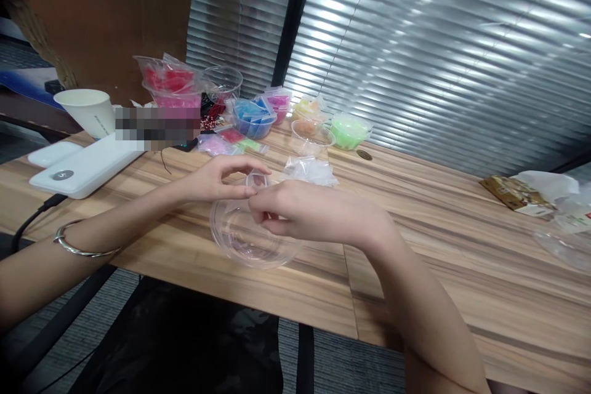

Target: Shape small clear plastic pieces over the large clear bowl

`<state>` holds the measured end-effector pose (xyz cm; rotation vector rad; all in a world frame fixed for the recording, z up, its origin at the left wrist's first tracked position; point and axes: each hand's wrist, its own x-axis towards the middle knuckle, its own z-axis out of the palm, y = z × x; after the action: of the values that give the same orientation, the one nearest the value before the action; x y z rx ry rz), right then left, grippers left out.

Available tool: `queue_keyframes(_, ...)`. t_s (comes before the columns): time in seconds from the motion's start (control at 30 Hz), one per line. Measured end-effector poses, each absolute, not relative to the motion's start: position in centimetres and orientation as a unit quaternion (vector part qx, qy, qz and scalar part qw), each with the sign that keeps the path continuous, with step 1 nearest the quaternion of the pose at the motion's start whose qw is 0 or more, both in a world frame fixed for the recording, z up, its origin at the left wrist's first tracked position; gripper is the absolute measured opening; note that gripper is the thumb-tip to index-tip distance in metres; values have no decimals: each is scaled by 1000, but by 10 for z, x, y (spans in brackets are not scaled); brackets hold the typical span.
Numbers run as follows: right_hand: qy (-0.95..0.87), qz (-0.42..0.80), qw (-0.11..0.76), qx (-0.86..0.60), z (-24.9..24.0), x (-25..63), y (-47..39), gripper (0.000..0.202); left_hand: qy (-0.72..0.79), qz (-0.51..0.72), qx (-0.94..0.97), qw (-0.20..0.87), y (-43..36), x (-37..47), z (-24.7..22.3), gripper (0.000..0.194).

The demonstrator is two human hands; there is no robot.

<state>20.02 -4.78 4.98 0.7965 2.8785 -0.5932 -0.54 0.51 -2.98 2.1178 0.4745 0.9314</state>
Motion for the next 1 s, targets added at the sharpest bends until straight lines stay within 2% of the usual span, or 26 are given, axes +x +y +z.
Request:
queue_keyframes(0.17, 947, -177, -25, 266, 60, 212, -44, 17, 184, 352, 831, 389, 5, -6, -30, 46)
queue_keyframes(0.33, 951, -87, -126, 267, 59, 213, -41, 21, 194, 353, 830, 386, 4, -6, -29, 47)
queue_keyframes(0.43, 949, -42, -159, 268, 56, 211, -40, 22, 195, 349, 832, 385, 3, -6, -27, 44)
queue_keyframes(0.63, 950, -23, -147, 273, 53, 208, -38, 22, 173, 343, 838, 387, 4, -6, -28, 36)
queue_keyframes(0.77, 949, -25, -145, 278, 55, 207, -40, 26, 194, 351, 833, 381, 4, -7, -29, 43)
queue_keyframes(0.9, 950, -63, -151, 266, 58, 206, -45, 25, 186, 346, 837, 380, 5, -7, -29, 40)
queue_keyframes(1.0, 957, -116, -120, 237, 59, 206, -48, 24, 169, 340, 843, 380, 5, -7, -29, 41)
